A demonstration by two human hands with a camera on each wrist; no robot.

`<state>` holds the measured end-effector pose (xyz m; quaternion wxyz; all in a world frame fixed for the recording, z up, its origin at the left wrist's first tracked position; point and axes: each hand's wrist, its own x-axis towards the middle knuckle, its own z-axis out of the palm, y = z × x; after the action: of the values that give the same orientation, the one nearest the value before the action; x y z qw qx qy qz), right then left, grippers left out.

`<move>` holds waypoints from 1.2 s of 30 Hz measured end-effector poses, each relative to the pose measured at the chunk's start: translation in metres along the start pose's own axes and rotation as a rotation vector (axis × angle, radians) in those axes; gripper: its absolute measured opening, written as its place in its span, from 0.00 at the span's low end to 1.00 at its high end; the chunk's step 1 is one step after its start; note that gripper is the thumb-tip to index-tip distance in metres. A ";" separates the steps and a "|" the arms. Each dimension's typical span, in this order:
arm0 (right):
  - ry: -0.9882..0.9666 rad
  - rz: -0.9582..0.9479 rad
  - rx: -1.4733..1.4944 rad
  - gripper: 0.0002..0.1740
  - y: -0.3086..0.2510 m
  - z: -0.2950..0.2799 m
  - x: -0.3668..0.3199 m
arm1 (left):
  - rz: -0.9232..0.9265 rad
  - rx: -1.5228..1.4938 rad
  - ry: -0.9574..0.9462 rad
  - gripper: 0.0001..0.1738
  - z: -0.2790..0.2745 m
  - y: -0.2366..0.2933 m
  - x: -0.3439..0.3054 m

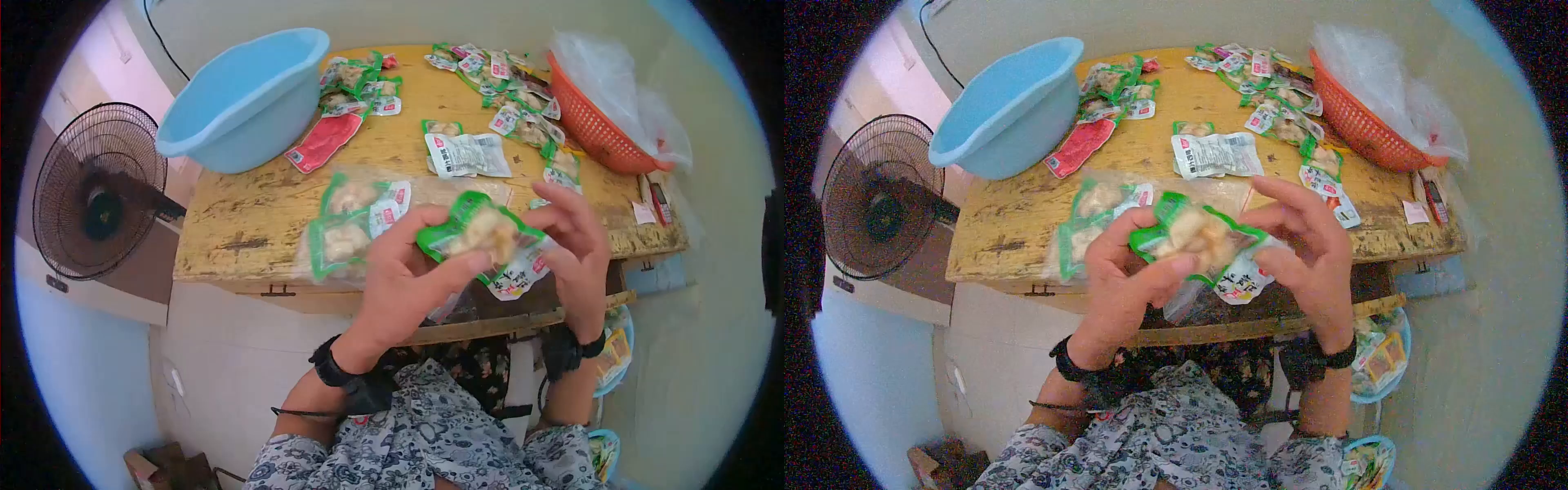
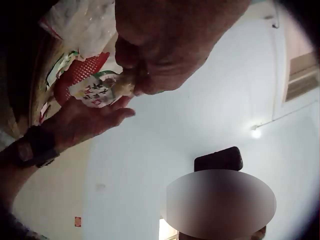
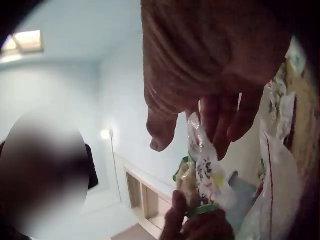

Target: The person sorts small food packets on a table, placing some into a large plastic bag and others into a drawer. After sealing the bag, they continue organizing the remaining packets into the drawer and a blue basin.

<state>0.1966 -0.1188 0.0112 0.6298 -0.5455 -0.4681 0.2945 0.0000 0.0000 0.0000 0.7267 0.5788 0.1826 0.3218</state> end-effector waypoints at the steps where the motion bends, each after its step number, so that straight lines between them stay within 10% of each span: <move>1: 0.062 -0.022 0.126 0.39 0.010 0.004 -0.006 | -0.046 -0.036 0.040 0.30 -0.003 0.002 -0.002; 8: 0.427 0.109 0.198 0.17 0.036 0.021 -0.042 | -0.097 0.000 0.068 0.30 0.021 -0.007 -0.002; 11: 0.543 0.069 0.192 0.13 0.032 0.011 -0.052 | 0.505 0.709 0.183 0.36 0.011 -0.016 -0.002; 14: 0.622 0.050 0.242 0.11 0.038 -0.012 -0.064 | 0.623 1.007 0.108 0.42 0.002 -0.016 -0.007; 20: 0.553 0.158 0.204 0.12 0.052 -0.028 -0.090 | 0.537 1.208 0.062 0.23 -0.002 -0.035 -0.012; 29: 0.365 0.222 0.241 0.09 0.037 -0.009 -0.060 | 0.629 0.955 0.099 0.09 0.013 -0.029 -0.009; 36: 0.609 0.104 0.248 0.11 0.022 -0.005 -0.047 | 0.701 0.905 0.166 0.10 0.002 -0.025 -0.006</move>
<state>0.1866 -0.1568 -0.0227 0.7864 -0.5508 -0.1907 0.2044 0.0036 -0.0089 -0.0241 0.2400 0.8308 0.1557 0.4775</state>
